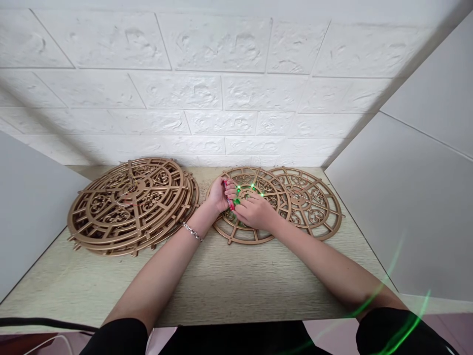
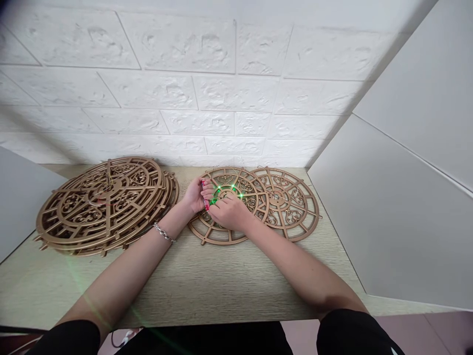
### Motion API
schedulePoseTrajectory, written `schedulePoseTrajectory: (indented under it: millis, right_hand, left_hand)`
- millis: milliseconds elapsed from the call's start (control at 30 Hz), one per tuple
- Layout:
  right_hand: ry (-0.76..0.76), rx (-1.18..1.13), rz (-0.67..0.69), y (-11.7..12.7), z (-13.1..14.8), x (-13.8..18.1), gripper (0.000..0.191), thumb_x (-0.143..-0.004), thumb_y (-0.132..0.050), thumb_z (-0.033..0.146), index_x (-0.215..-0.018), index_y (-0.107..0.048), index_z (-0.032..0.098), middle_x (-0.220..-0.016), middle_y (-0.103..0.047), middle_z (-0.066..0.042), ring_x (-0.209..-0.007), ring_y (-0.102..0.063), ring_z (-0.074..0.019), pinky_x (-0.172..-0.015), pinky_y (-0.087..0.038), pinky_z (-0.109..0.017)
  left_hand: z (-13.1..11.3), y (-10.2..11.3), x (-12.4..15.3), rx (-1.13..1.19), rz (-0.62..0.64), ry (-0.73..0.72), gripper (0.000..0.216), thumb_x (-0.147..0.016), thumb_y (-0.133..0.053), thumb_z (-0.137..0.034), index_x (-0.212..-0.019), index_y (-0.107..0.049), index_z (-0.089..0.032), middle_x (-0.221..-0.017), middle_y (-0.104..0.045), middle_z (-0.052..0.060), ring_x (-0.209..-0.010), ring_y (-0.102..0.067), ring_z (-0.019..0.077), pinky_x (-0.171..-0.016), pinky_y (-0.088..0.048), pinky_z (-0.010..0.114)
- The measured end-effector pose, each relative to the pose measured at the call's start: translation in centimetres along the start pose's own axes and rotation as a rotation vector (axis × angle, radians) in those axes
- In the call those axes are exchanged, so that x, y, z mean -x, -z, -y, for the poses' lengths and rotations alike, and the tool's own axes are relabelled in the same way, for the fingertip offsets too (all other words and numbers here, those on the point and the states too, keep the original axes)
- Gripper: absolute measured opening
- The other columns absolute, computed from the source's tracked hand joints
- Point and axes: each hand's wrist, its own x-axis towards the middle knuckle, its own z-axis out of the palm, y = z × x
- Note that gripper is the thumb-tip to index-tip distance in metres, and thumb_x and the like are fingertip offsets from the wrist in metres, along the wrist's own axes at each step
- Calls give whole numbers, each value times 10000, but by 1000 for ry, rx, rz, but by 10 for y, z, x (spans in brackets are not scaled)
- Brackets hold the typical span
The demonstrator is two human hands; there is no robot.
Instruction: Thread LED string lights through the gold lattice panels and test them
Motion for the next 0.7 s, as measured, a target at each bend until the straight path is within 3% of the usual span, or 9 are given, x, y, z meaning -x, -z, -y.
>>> schedulePoseTrajectory:
  millis: [300, 700]
  right_hand:
    - [-2, -163, 4, 0, -4, 1, 327, -884, -398, 230, -578, -492, 163, -551, -510, -3, -544, -401, -119, -651, -307, -246]
    - [9, -83, -28, -4, -4, 2, 334, -886, -430, 255, -574, -505, 159, -544, -505, -10, -551, -401, -132, -669, -310, -258]
  left_hand:
    - [-2, 0, 0, 29, -33, 7, 246, -797, -317, -144, -555, -293, -181, -413, -231, -75, -255, -255, 45, -267, -206, 140]
    - [0, -1, 0, 28, -35, -9, 247, -803, -319, -145, -560, -299, -185, -407, -243, -68, -262, -268, 55, -268, -229, 150]
